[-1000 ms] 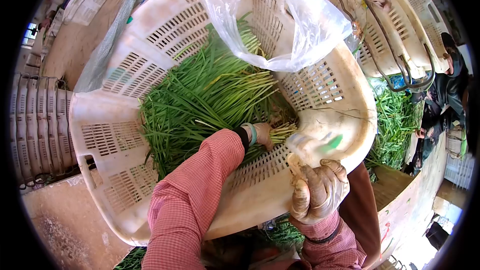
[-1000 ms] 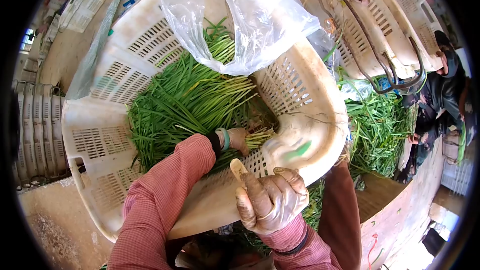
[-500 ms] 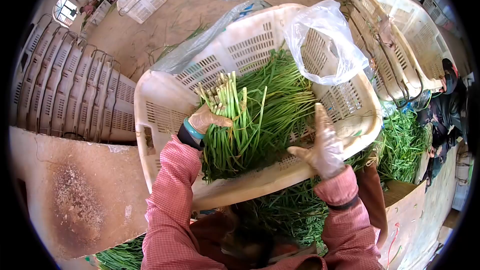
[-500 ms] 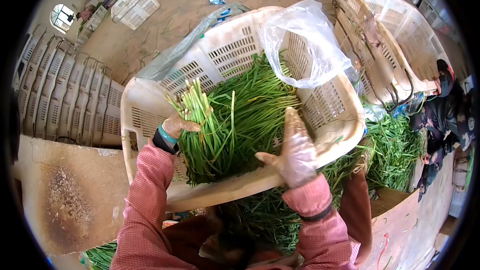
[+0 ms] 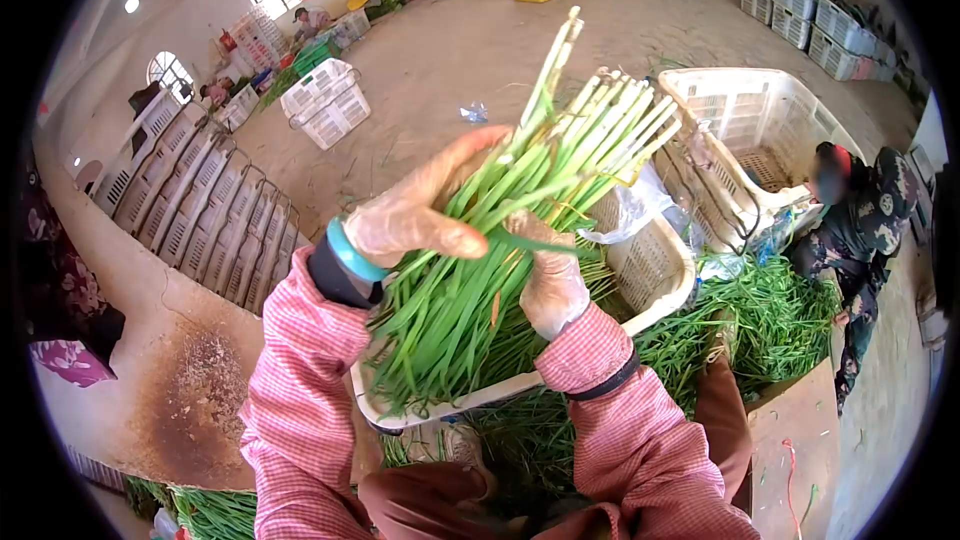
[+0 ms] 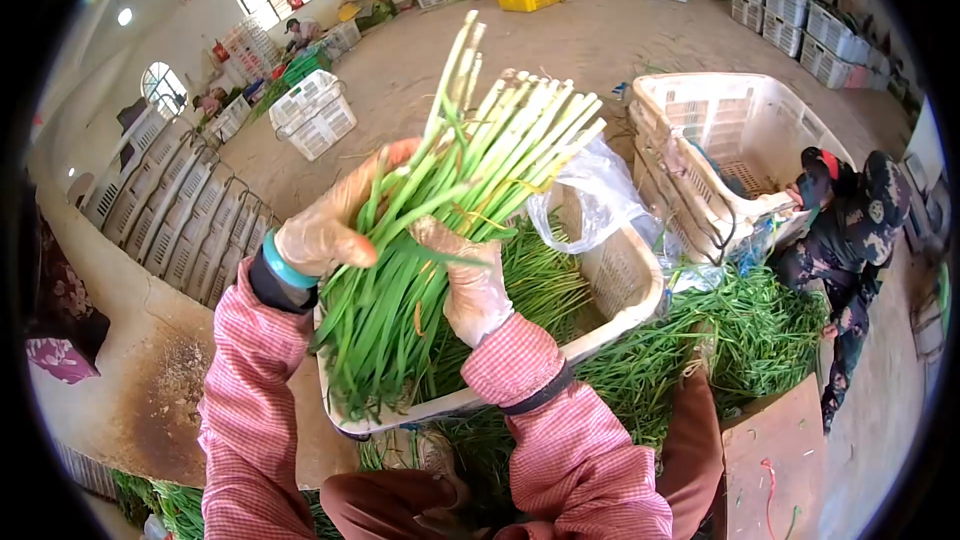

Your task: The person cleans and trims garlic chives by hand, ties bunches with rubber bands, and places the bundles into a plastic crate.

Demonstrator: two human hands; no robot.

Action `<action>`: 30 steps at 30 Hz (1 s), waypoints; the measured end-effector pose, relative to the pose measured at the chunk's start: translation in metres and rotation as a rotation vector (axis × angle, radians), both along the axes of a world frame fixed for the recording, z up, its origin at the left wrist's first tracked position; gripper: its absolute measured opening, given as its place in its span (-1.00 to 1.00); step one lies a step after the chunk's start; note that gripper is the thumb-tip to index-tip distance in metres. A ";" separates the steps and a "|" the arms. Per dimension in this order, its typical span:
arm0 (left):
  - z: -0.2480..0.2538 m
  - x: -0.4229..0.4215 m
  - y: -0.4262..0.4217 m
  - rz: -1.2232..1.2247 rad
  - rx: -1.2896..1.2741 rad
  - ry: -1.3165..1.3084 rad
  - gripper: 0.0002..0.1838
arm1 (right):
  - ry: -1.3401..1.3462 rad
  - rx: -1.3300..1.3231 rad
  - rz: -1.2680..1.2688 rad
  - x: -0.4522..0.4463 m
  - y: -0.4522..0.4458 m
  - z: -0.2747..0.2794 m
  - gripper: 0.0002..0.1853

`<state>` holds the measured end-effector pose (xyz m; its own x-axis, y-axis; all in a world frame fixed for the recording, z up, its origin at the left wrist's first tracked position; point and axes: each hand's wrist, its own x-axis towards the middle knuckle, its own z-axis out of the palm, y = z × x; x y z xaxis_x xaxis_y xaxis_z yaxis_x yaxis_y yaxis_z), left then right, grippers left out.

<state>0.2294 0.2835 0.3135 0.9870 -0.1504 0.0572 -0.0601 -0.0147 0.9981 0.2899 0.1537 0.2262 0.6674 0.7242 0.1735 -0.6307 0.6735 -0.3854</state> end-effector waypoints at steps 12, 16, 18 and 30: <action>-0.126 -0.293 -0.212 0.200 -0.428 0.657 -0.32 | 0.438 -0.335 0.169 -0.118 -0.187 -0.073 -0.55; -0.134 -0.365 -0.234 0.303 -0.541 0.828 -0.23 | -0.086 -0.610 -0.040 -0.107 -0.191 -0.126 -0.69; -0.153 -0.392 -0.247 0.346 -0.536 0.860 -0.23 | -0.123 -0.698 -0.097 -0.087 -0.188 -0.155 -0.74; -0.145 -0.402 -0.288 0.254 -0.375 0.612 0.12 | -0.071 -0.938 -0.546 0.009 -0.325 -0.087 -0.72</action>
